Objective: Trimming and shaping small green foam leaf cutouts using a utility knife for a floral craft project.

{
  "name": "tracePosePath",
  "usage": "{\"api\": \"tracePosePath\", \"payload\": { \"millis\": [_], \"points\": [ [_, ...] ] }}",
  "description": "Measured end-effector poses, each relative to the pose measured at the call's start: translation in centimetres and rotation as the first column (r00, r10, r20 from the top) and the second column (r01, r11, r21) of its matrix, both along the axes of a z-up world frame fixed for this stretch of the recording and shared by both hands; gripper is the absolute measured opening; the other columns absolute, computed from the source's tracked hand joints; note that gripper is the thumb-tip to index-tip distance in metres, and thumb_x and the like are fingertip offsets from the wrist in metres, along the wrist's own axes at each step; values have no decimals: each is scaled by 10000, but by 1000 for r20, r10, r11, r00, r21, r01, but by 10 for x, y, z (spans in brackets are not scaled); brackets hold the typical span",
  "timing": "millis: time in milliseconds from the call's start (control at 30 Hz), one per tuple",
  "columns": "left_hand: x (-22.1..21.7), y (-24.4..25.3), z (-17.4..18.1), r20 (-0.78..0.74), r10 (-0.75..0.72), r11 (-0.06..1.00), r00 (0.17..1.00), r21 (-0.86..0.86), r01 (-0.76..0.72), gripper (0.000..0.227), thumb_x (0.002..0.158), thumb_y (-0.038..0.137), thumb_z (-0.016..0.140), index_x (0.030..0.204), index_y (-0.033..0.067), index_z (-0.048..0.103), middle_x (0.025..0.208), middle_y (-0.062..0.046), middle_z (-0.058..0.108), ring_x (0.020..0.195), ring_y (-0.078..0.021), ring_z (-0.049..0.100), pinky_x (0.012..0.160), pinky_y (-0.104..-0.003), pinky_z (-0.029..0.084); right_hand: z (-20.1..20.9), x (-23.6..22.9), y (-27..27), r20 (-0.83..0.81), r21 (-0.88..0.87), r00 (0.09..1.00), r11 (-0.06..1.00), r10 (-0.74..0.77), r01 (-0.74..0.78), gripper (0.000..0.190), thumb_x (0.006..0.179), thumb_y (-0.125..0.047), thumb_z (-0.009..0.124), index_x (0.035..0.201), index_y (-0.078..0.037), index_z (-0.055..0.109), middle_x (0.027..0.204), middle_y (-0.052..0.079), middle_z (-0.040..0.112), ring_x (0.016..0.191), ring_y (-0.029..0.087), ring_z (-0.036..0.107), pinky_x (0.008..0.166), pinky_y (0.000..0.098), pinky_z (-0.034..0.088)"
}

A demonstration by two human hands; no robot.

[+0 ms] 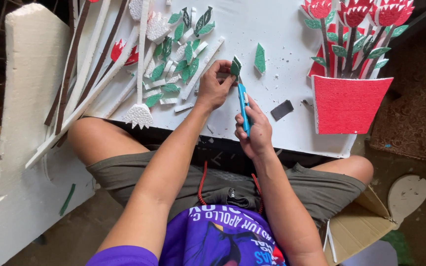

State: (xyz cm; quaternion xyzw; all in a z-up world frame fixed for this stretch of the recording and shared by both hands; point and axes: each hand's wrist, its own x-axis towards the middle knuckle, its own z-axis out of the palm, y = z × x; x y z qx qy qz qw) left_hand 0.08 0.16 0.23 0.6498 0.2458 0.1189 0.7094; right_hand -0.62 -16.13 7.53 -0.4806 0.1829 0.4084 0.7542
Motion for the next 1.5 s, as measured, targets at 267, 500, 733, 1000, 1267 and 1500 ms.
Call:
{"api": "tracePosePath", "payload": {
  "millis": [267, 500, 733, 1000, 1267, 1500],
  "points": [
    [0, 1, 1, -12, 12, 999, 1000, -43, -12, 277, 921, -17, 688, 1169, 91, 626, 1006, -119, 699, 761, -216, 782, 711, -305, 683, 5, -6, 9, 16, -47, 998, 997, -53, 54, 553, 1014, -198, 467, 1546, -83, 370, 641, 54, 445, 344, 129, 422, 335, 221, 334],
    [0, 4, 11, -120, -84, 993, 989, -88, 73, 219, 892, 38, 680, 1099, 103, 710, 966, -96, 725, 685, -175, 776, 637, -276, 678, -6, 4, -1, 452, -361, 892, 917, 16, 167, 301, 973, -190, 708, 1177, -2, 591, 617, 113, 568, 409, 182, 585, 337, 222, 431],
    [2, 4, 15, -188, -199, 979, 962, -76, 188, 228, 824, 96, 724, 1039, 153, 774, 943, -84, 766, 665, -170, 777, 657, -301, 660, -29, 63, 21, 677, -363, 691, 932, 253, 14, 291, 942, -59, 754, 1153, 4, 564, 986, 178, 694, 630, 286, 752, 566, 341, 643],
    [3, 8, 5, -167, -227, 967, 960, -154, 202, 228, 872, 108, 752, 1091, 46, 754, 943, -136, 757, 715, -175, 745, 710, -303, 649, -46, 64, 23, 573, -288, 814, 953, 94, 93, 336, 913, -48, 782, 1140, -36, 535, 948, 140, 692, 599, 241, 732, 462, 244, 564],
    [-2, 11, 17, -145, -197, 973, 970, -149, 175, 318, 905, 90, 733, 1217, 40, 692, 1002, -163, 738, 752, -204, 768, 733, -327, 669, -24, 56, -7, 592, -333, 806, 920, 32, 207, 254, 949, -90, 744, 1080, -76, 528, 919, 142, 708, 555, 229, 719, 351, 197, 469],
    [-3, 11, 15, -78, -158, 974, 984, -176, 142, 366, 925, 38, 692, 1285, 24, 632, 1084, -190, 701, 819, -241, 779, 775, -338, 668, 14, 5, -54, 490, -633, 766, 774, 416, -15, 211, 961, -182, 738, 1033, -23, 618, 778, 157, 688, 448, 231, 681, 362, 273, 525]
  ]
}}
